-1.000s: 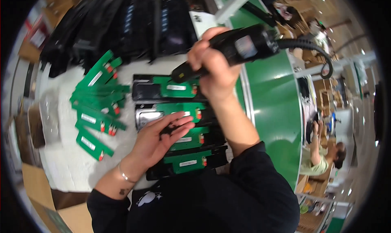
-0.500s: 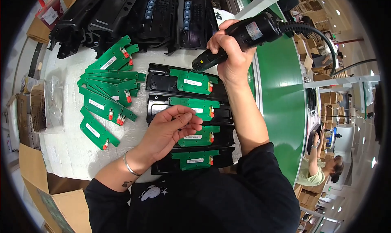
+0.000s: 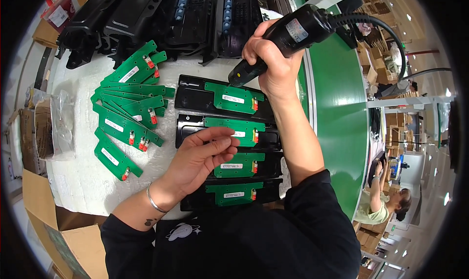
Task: Assemble electronic battery packs on a manufacturing line using a power screwdriver.
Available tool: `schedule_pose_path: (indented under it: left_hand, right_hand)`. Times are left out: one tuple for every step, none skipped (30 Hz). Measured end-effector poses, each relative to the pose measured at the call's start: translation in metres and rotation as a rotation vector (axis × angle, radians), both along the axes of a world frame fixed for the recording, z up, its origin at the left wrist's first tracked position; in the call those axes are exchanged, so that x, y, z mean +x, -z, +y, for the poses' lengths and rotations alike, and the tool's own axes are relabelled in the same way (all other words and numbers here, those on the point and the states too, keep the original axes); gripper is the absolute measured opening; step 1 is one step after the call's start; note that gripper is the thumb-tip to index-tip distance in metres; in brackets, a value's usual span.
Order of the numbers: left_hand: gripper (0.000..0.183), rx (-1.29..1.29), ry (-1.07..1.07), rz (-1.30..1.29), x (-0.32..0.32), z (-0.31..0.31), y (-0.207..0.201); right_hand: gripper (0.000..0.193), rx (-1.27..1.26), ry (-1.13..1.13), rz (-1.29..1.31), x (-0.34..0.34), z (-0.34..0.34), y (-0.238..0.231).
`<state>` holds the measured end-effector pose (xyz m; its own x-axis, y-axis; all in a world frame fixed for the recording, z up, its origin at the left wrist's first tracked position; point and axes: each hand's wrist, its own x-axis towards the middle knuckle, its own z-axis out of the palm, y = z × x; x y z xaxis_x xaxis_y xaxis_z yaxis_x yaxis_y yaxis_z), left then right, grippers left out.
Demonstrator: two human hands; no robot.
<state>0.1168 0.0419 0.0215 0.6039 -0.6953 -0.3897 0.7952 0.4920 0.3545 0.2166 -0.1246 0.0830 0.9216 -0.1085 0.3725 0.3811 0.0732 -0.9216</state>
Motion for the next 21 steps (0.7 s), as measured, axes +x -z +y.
schedule_pose_path:
  left_hand:
    - [0.020, 0.000, 0.000, 0.001, 0.000, 0.000, 0.001]
    - [0.019, -0.011, -0.019, 0.013, 0.001, -0.001, 0.002]
    - [0.018, -0.022, -0.039, 0.024, 0.001, -0.001, 0.003]
    - [0.018, -0.021, -0.040, 0.023, 0.002, 0.000, 0.004]
    - [0.018, -0.040, -0.048, 0.019, 0.002, 0.000, 0.005]
    - [0.018, -0.060, -0.054, 0.015, 0.003, 0.000, 0.006]
    - [0.018, -0.058, -0.055, 0.013, 0.003, 0.000, 0.007]
    - [0.018, -0.069, -0.079, 0.023, 0.004, 0.000, 0.008]
    - [0.018, -0.081, -0.103, 0.033, 0.005, -0.001, 0.008]
    - [0.018, -0.081, -0.102, 0.030, 0.006, -0.002, 0.008]
    - [0.017, -0.084, -0.143, 0.057, 0.006, 0.001, 0.008]
    - [0.017, -0.088, -0.185, 0.085, 0.007, 0.005, 0.009]
    - [0.017, -0.085, -0.206, 0.090, 0.006, 0.009, 0.011]
    - [0.017, -0.103, -0.216, 0.112, 0.007, 0.008, 0.011]
    - [0.017, -0.121, -0.218, 0.135, 0.007, 0.007, 0.011]
    - [0.017, -0.122, -0.212, 0.136, 0.008, 0.005, 0.011]
    - [0.017, -0.172, -0.196, 0.129, 0.009, 0.005, 0.013]
    - [0.017, -0.222, -0.181, 0.122, 0.009, 0.005, 0.014]
    - [0.017, -0.220, -0.183, 0.122, 0.009, 0.004, 0.013]
    - [0.016, -0.237, -0.170, 0.115, 0.009, 0.003, 0.013]
    - [0.016, -0.255, -0.156, 0.107, 0.009, 0.002, 0.012]
  right_hand:
    - [0.013, -0.021, -0.008, 0.003, 0.001, -0.001, 0.000]
    - [0.013, -0.021, -0.008, 0.003, 0.002, -0.002, 0.000]
    - [0.013, -0.025, -0.012, 0.008, 0.003, -0.003, -0.001]
    - [0.013, -0.029, -0.016, 0.013, 0.004, -0.004, -0.001]
    - [0.013, -0.029, -0.017, 0.011, 0.004, -0.005, -0.001]
    - [0.013, -0.032, -0.022, 0.010, 0.004, -0.006, -0.001]
    - [0.012, -0.033, -0.027, 0.010, 0.004, -0.007, -0.001]
    - [0.012, -0.031, -0.026, 0.008, 0.002, -0.008, -0.002]
    - [0.014, -0.036, -0.020, -0.017, -0.001, -0.009, -0.003]
    - [0.015, -0.041, -0.015, -0.043, -0.004, -0.011, -0.004]
    - [0.019, -0.029, -0.042, -0.067, -0.012, -0.002, -0.008]
    - [0.021, -0.034, -0.075, -0.080, -0.022, 0.006, -0.018]
    - [0.022, 0.015, -0.079, -0.124, -0.035, 0.016, -0.026]
    - [0.026, 0.070, -0.173, -0.188, -0.046, 0.019, -0.037]
    - [0.029, 0.074, -0.150, -0.198, -0.060, 0.023, -0.047]
    - [0.029, 0.084, -0.208, -0.201, -0.071, 0.018, -0.055]
    - [0.027, 0.055, -0.455, -0.326, -0.067, 0.008, -0.056]
    - [0.029, 0.100, -0.485, -0.303, -0.074, 0.007, -0.058]
    - [0.029, 0.096, -0.469, -0.298, -0.081, 0.007, -0.061]
    - [0.029, 0.092, -0.453, -0.292, -0.085, 0.008, -0.063]
    - [0.029, 0.093, -0.453, -0.292, -0.089, 0.007, -0.066]
